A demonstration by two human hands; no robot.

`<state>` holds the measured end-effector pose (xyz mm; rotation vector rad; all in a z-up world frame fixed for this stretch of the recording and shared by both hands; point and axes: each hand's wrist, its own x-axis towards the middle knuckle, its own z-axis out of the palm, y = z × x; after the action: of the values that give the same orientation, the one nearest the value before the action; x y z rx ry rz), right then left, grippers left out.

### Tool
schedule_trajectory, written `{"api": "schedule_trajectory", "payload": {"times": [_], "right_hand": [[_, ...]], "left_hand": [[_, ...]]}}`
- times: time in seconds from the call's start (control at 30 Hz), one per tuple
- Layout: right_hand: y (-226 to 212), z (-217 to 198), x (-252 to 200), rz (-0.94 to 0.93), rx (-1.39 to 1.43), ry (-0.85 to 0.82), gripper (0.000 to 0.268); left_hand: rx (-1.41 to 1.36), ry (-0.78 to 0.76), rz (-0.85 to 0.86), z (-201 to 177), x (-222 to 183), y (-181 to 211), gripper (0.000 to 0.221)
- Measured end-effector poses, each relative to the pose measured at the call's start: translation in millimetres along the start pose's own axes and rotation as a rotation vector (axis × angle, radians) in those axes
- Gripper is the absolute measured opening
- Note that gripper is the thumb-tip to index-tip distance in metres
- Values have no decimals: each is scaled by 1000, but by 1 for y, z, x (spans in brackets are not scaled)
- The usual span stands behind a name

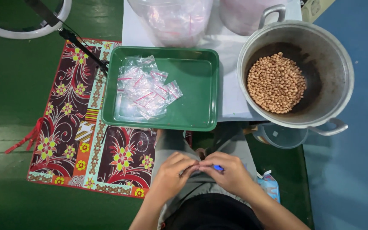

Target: Packaging peanuts into small plastic bags using a spoon and sealing them manually.

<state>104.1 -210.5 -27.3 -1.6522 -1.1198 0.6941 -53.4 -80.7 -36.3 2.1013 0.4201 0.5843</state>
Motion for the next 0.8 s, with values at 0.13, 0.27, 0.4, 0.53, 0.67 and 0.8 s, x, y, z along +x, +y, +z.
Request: {"api": "schedule_trajectory", "payload": {"times": [0.13, 0.27, 0.4, 0.53, 0.67, 0.8], "right_hand": [[5, -2, 0, -7, 35, -58, 12], [3, -4, 4, 33, -13, -95, 9], [12, -6, 4, 164, 16, -72, 53], [23, -13, -3, 218, 33, -1, 33], [28, -18, -5, 220, -8, -3, 21], [25, -22, -5, 265, 3, -74, 17]], "left_hand": [[-26, 11, 7, 1, -6, -3, 19], [-51, -7, -50, 2, -8, -8, 16], [50, 127, -153, -3, -1, -15, 19], [3, 362, -302, -50, 11, -29, 12], [-150, 1061, 195, -131, 31, 6, 16], [340, 1273, 405, -153, 14, 8, 10]]}}
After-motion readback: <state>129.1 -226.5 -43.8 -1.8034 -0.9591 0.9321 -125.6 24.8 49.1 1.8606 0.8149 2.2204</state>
